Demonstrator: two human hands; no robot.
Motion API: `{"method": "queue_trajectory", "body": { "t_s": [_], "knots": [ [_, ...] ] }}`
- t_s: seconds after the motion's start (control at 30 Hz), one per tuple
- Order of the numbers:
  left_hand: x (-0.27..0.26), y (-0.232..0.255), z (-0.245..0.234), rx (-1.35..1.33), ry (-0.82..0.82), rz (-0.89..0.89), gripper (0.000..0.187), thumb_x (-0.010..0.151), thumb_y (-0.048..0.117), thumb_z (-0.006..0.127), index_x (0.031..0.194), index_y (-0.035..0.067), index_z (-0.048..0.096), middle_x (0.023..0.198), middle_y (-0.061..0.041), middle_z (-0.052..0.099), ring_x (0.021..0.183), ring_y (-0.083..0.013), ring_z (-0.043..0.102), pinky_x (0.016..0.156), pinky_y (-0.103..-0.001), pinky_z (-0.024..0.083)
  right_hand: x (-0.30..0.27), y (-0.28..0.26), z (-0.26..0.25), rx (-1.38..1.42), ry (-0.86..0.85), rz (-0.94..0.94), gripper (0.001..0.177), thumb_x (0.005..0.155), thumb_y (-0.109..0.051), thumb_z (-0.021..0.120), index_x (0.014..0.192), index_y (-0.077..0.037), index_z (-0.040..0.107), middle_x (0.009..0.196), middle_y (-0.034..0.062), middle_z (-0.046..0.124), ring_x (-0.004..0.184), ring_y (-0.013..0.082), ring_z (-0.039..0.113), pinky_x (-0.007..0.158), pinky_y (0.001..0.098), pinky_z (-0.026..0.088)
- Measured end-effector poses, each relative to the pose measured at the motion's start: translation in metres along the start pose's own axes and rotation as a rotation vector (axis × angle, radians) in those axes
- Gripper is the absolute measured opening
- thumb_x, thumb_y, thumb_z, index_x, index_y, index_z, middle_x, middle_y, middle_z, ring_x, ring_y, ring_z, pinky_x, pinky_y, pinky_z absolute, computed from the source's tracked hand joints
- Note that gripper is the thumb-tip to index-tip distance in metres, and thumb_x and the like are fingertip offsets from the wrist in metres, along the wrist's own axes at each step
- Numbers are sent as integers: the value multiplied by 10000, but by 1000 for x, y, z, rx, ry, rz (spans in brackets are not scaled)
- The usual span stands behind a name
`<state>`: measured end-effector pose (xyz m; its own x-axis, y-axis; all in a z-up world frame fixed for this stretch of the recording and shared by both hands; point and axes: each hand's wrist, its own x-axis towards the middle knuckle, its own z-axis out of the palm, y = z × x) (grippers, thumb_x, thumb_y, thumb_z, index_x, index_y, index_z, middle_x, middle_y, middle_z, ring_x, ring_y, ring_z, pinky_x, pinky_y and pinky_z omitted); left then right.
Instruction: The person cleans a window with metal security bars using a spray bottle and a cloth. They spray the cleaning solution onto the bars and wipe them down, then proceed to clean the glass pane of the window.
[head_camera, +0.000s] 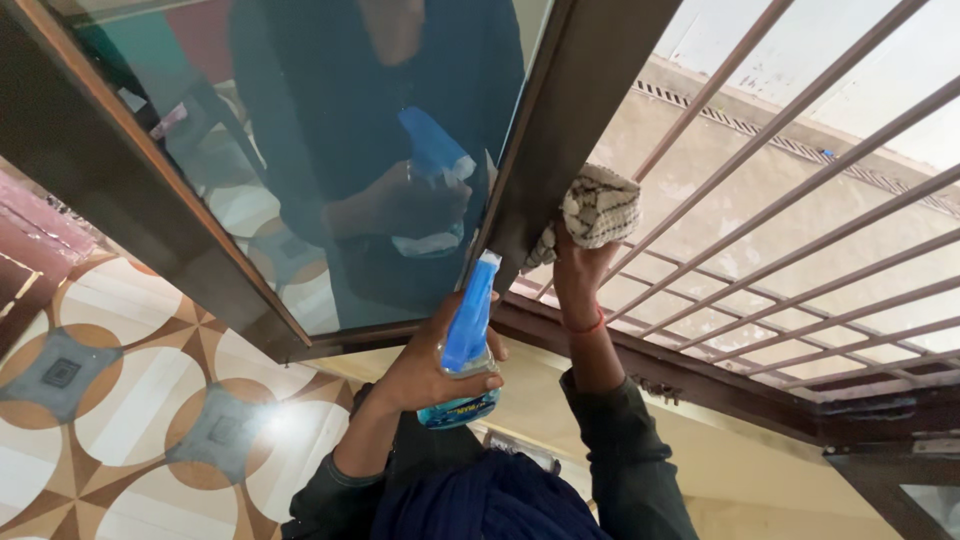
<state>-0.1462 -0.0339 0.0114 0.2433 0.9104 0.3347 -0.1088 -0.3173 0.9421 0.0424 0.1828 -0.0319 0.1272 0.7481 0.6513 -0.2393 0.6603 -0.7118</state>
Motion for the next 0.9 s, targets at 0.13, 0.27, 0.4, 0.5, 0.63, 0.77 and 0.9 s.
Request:
{"method": "queue_trajectory", "body": {
  "t_s": [0.13, 0.27, 0.4, 0.5, 0.63, 0.77, 0.9],
  "knots": [
    [-1, -3, 0, -34, -36, 30, 932, 800, 235, 892, 1539, 52, 353, 998, -90, 721, 1061, -216, 727, 970, -424, 566, 8, -50, 7, 57, 35, 43, 466, 928, 41, 759, 1346, 26, 553, 1268, 114, 638, 1158, 216, 633, 982, 348, 546],
    [-7, 0, -3, 45, -23, 14, 958, 776, 269, 890, 1541, 38, 361, 987, -94, 739, 1043, -230, 749, 985, -436, 552, 25, -102, 14, -34, 71, -213, 461, 941, -61, 776, 1342, -12, 554, 1295, 95, 614, 1189, 223, 618, 1012, 359, 540],
    [-10, 4, -5, 40, 8, 14, 973, 767, 257, 888, 1544, 36, 346, 1007, -85, 734, 1025, -222, 743, 976, -420, 547, 60, -132, 38, -37, 29, -406, 465, 955, -162, 794, 1338, -50, 555, 1323, 76, 589, 1220, 230, 603, 1041, 369, 535],
    [-14, 3, -7, -26, 16, 22, 961, 773, 225, 889, 1540, 38, 342, 1032, -91, 707, 1033, -214, 723, 942, -413, 559, 55, -146, 67, -134, -74, -537, 475, 965, -239, 807, 1335, -78, 556, 1343, 62, 571, 1243, 235, 591, 1063, 378, 530],
    [-18, 0, -10, -2, 11, 68, 917, 800, 180, 881, 1538, 29, 357, 1152, -107, 641, 1017, -215, 704, 915, -401, 558, 13, -157, 77, -768, -58, -833, 366, 946, -241, 832, 1204, -37, 670, 1242, 87, 646, 1161, 283, 625, 995, 422, 551],
    [-23, 0, -13, -62, 8, 29, 927, 806, 176, 880, 1552, 24, 351, 1107, -126, 651, 1012, -214, 697, 890, -399, 579, -30, -132, 68, -855, -139, -825, 356, 869, -193, 796, 1139, 15, 695, 1167, 157, 684, 1084, 352, 639, 949, 458, 517],
    [-27, 7, -15, -62, 13, -10, 997, 782, 200, 865, 1573, 46, 280, 1227, -88, 618, 1008, -201, 691, 886, -396, 577, -58, -107, 64, -721, -115, -715, 357, 856, -187, 815, 1116, 8, 668, 1141, 155, 666, 1069, 326, 634, 948, 454, 518]
  ]
}}
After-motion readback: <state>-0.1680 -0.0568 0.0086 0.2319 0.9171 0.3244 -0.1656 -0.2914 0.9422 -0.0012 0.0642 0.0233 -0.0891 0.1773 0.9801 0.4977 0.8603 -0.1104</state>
